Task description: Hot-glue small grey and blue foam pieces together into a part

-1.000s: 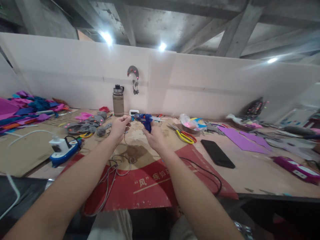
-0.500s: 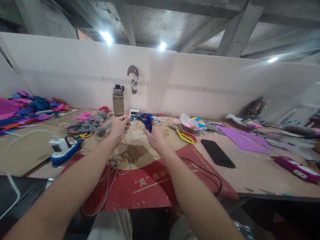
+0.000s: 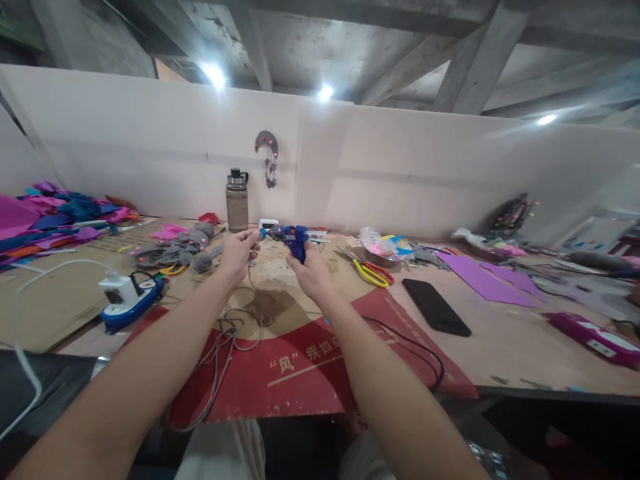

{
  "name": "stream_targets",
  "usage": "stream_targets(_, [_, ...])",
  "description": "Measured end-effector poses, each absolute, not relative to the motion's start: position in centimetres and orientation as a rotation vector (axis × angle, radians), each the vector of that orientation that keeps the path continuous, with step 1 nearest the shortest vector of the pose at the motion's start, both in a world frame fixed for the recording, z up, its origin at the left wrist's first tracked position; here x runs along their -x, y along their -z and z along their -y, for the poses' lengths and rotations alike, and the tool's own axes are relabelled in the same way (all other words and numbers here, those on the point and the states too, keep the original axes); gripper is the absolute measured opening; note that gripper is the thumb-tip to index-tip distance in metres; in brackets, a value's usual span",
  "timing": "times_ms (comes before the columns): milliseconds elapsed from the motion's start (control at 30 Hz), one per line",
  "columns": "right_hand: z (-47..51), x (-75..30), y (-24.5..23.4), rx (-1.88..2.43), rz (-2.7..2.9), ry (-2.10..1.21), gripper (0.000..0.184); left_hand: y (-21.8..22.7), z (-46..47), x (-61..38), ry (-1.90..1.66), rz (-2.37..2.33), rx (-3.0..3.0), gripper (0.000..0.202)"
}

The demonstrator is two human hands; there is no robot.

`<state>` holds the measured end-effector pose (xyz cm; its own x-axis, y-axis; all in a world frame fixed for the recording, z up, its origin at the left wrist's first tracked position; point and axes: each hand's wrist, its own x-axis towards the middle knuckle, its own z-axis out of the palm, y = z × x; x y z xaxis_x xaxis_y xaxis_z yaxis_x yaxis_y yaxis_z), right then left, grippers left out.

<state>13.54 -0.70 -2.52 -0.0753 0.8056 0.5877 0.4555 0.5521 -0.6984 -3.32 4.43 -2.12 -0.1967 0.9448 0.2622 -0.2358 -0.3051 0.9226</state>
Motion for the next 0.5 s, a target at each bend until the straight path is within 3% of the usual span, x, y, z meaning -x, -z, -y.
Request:
stream_targets(267, [-0.2,-14.3,2.5,0.967,1.414,-0.85,0.026,1.7,-3.9,3.2,-1.66,-0.953,-1.104,0.027])
stream_targets(500, [-2.9,-16.8,5.9,1.447,1.662,-0.482,0.011,1.9,-4.0,2.9,-1.557,-0.91,-1.179,0.032])
